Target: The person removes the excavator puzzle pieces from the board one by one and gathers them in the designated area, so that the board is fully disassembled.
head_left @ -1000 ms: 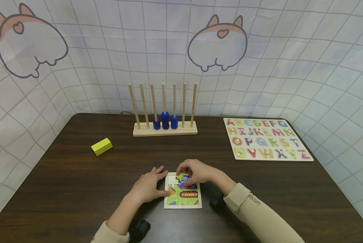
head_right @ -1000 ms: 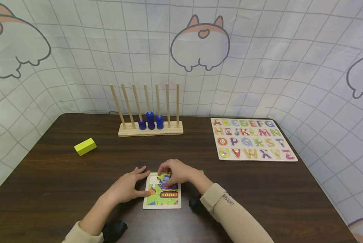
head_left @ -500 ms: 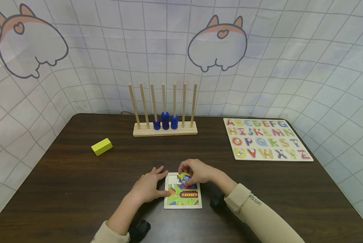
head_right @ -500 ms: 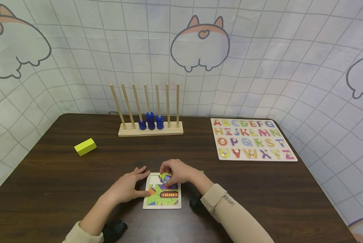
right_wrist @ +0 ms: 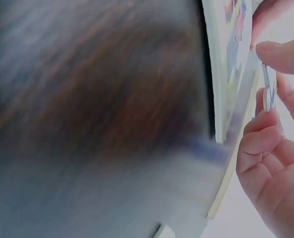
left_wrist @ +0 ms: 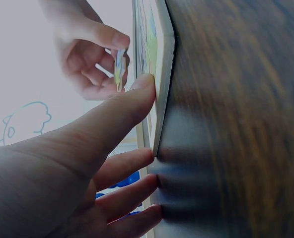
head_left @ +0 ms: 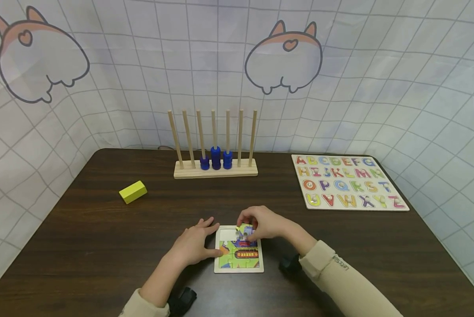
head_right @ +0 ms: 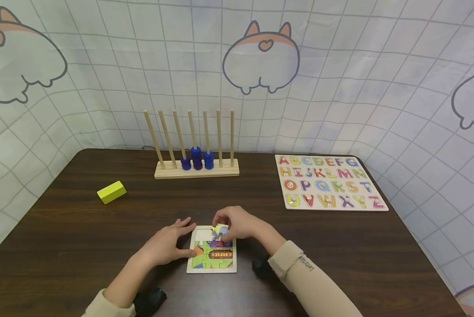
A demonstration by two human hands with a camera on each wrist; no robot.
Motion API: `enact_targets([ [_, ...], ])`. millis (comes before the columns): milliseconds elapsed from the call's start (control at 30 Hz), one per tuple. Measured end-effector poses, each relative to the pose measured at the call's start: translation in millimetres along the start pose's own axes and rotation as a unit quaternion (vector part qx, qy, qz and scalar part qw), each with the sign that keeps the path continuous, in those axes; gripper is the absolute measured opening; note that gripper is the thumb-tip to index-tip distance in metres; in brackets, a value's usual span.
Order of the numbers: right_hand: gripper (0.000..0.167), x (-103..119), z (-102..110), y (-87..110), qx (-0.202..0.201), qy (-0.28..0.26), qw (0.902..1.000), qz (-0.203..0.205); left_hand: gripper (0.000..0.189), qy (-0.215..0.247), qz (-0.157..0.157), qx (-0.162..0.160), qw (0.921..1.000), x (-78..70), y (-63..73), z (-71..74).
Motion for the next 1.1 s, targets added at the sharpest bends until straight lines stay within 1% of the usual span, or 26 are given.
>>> enact_targets([
  [233,0.031,-2.6,10.3,9.6,-0.005,0.005,1.0,0.006,0.073,-0.001,-0.001,0.002,1.0,-0.7,0.6,0.0],
  [433,0.036,-8.1,18.8,19.2,-0.019,0.007,0.9998,0.006,0.073,-0.002,0.0,-0.001,1.0,-0.9,1.1,-0.4],
  [533,0.034,-12.1,23.9,24.8,-0.028,0.014,0.9995,-0.005,0.074,-0.004,0.001,-0.003,1.0,-0.7,1.2,-0.5],
  [667,0.031,-17.7,31.1,32.4,-0.037,0.025,0.999,-0.008,0.074,-0.004,0.002,-0.004,1.0,-0.3,1.3,-0.5],
  [967,0.029,-30.1,46.5,47.2,-0.063,0.029,0.9976,0.002,0.073,-0.003,0.005,-0.005,1.0,-0.2,0.8,-0.6],
  [1100,0.03,-35.4,51.3,53.3,-0.068,0.026,0.9973,0.005,0.073,-0.004,0.006,-0.005,1.0,-0.3,0.9,-0.6],
])
Point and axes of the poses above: each hand's wrist, its own y-axis away from the middle knuckle, its own z-axis out of the back of the hand, x = y × z, the point moved 4 cm from there along -y, towards the middle knuckle, and after that the axes turned 9 degrees about -x, right-handed, at the moved point
